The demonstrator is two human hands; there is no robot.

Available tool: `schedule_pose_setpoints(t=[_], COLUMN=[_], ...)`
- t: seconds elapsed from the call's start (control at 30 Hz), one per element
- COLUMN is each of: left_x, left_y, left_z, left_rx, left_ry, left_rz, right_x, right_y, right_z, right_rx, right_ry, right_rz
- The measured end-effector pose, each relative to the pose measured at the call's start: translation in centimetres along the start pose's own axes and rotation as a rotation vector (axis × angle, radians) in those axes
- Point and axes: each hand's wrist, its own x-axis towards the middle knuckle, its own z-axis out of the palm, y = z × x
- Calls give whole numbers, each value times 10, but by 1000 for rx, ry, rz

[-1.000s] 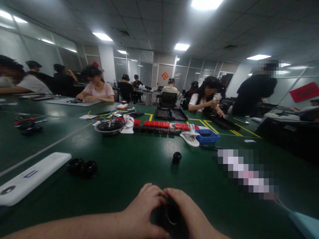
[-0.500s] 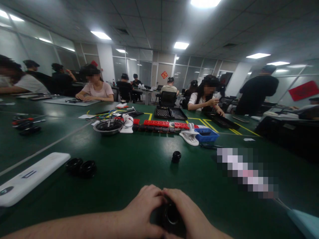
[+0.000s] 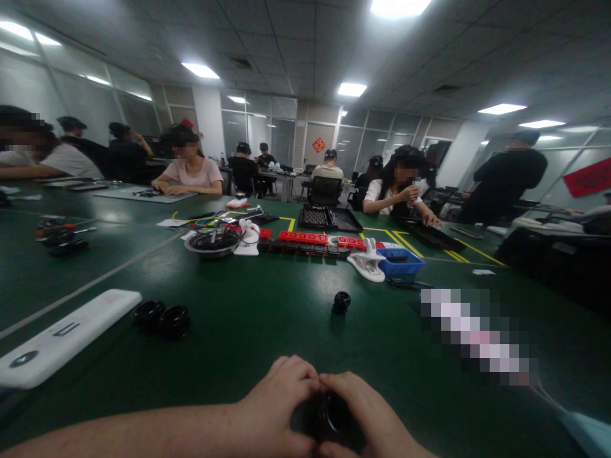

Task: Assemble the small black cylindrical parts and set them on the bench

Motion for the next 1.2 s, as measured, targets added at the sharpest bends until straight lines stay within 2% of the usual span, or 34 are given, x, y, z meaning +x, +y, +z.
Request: schedule_pose_setpoints(t=[0.27,0.37,0.47,0.6,0.67,0.83,1.07,1.2], left_x=[0,0,0,-1,-1,-3,-3,-1], left_y=[1,1,2,3,3,2,0,2], left_z=[1,0,-2,0,0,-2,0,-1], left_rx=[26,16,30,45,46,37,-24,-12], left_ry=[20,12,-7,2,-1,-3,26,12], left_rz=[-37,-6,14,6,4,14,27,4], right_x=[2,5,4,4,5,7,-1,-3], right_y=[-2,-3,-1,-2,-3,1,8,3], right_z=[-2,-2,-1,-4,-5,-2,2,0], right_rx=[57,34,-8,46,58,-36,-69,-25], right_ry=[-42,-67,-30,39,21,-86,71,124], right_rz=[-135,-73,-33,-186,-215,-145,-51,-99])
